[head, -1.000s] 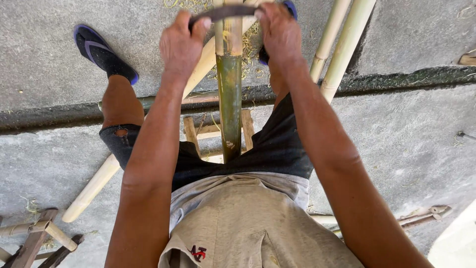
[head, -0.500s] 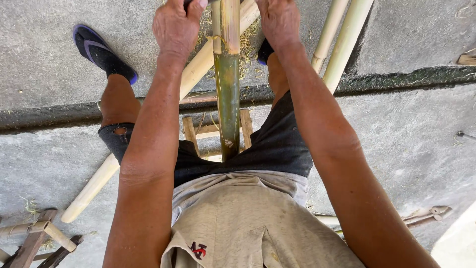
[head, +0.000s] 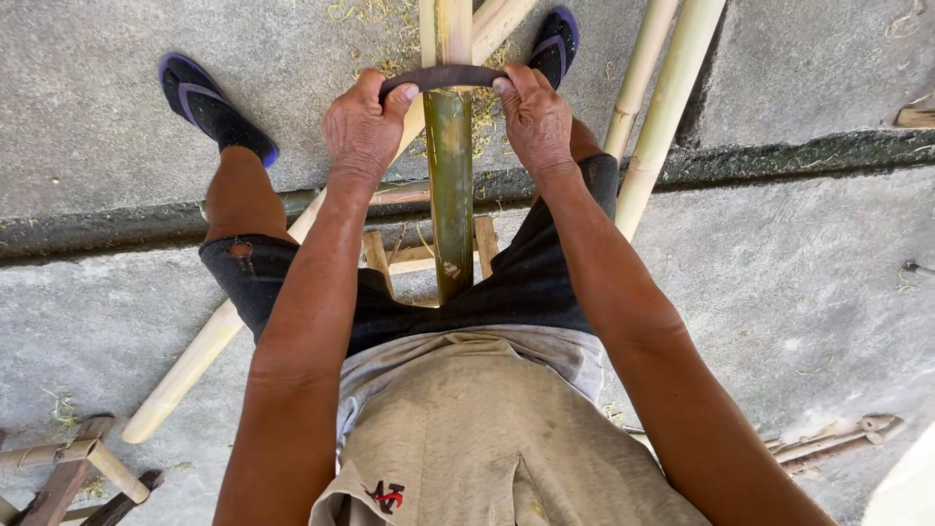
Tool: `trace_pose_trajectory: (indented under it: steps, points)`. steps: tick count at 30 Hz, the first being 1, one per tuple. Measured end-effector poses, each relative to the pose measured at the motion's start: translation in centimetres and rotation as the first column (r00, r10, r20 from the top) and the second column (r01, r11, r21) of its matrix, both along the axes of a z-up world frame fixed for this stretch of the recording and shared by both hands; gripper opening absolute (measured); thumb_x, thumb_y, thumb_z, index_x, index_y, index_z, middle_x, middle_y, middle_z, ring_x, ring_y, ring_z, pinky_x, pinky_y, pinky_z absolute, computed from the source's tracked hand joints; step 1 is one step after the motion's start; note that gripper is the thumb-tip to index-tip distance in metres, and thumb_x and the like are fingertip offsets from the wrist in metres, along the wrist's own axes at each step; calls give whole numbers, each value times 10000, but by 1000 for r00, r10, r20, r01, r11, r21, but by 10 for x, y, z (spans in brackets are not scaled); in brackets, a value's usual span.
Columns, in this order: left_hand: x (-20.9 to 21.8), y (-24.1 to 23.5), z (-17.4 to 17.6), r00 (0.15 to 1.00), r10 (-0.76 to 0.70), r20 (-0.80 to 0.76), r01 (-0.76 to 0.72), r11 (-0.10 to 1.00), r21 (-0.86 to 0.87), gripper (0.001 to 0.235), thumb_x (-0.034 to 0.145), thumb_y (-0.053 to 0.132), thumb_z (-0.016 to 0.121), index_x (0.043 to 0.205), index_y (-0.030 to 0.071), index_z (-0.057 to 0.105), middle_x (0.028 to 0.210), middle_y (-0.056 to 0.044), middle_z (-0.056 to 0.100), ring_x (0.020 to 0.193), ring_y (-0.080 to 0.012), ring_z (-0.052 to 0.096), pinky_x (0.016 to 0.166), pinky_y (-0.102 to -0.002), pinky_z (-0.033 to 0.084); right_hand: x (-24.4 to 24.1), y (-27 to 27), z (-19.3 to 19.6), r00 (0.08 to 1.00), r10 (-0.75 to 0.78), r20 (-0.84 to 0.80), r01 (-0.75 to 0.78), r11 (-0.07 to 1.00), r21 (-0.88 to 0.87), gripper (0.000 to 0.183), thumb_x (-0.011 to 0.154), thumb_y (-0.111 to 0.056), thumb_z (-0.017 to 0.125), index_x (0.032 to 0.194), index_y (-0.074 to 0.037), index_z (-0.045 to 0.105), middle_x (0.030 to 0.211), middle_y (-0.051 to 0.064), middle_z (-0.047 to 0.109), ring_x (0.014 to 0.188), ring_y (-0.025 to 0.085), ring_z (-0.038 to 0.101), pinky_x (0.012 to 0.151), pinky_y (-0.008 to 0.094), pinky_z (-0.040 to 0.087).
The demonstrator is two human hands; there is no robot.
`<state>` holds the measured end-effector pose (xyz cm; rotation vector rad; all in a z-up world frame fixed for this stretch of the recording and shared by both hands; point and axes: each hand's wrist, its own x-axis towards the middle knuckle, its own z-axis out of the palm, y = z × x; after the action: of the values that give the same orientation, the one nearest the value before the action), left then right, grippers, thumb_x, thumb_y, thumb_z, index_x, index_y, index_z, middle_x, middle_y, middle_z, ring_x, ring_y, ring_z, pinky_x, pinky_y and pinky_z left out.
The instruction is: The recorder uses a hand-held blade to strip or shave the surface of a bamboo stalk.
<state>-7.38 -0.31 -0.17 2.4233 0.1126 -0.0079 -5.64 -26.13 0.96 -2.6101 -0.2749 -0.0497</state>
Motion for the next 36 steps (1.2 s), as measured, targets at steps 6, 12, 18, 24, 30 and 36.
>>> trace_pose_trajectory:
  steps: [6,12,18,24,30,36]
  points:
    - [46,2,-15,962,-5,-274,-4,999,-33,365,1064,479,675,969,128,652,697,-45,658,582,-232,640,538,-410,518,58,-6,-37,987,-4,-163,3,1000,-4,313,1148,-359,476,1178,-118,673,1015,72,720,710,132,683,550,257,569]
    - [65,-1,-27,995,44,93,-34,993,-114,253,1026,399,716,1032,149,674,683,9,675,581,-131,665,518,-341,542,97,-18,-60,970,-43,-240,4,987,-160,326,1142,-430,490,1136,-222,741,739,38,678,508,114,491,421,301,440]
    - [29,-3,-43,997,70,-18,-72,991,-115,339,1047,420,727,931,125,605,678,-9,655,576,-183,643,511,-374,515,56,-4,-28,944,142,299,-129,990,-62,306,1185,-405,488,1184,-164,677,910,0,705,697,108,670,524,274,569]
    - [-13,-1,-27,999,41,-10,-42,994,-103,359,1059,449,703,930,128,607,683,-19,618,571,-177,595,506,-367,493,14,10,12,971,-65,-229,60,998,-27,221,1107,-296,570,1189,-109,654,920,80,688,651,209,703,475,338,586]
    - [26,3,-30,995,-2,-103,-10,993,-119,342,1061,463,664,943,146,616,667,50,562,544,-116,518,466,-319,431,42,3,-5,998,9,-63,-10,1000,-21,254,1080,-323,585,1165,-102,675,931,90,718,750,278,719,597,415,592]
    - [62,-6,-56,991,87,-97,-100,986,-132,360,1079,477,633,926,153,590,630,52,540,480,-98,488,401,-311,428,103,2,-12,925,-101,-367,33,982,-186,261,1127,-334,532,1201,-116,654,863,135,666,627,226,670,494,329,575]
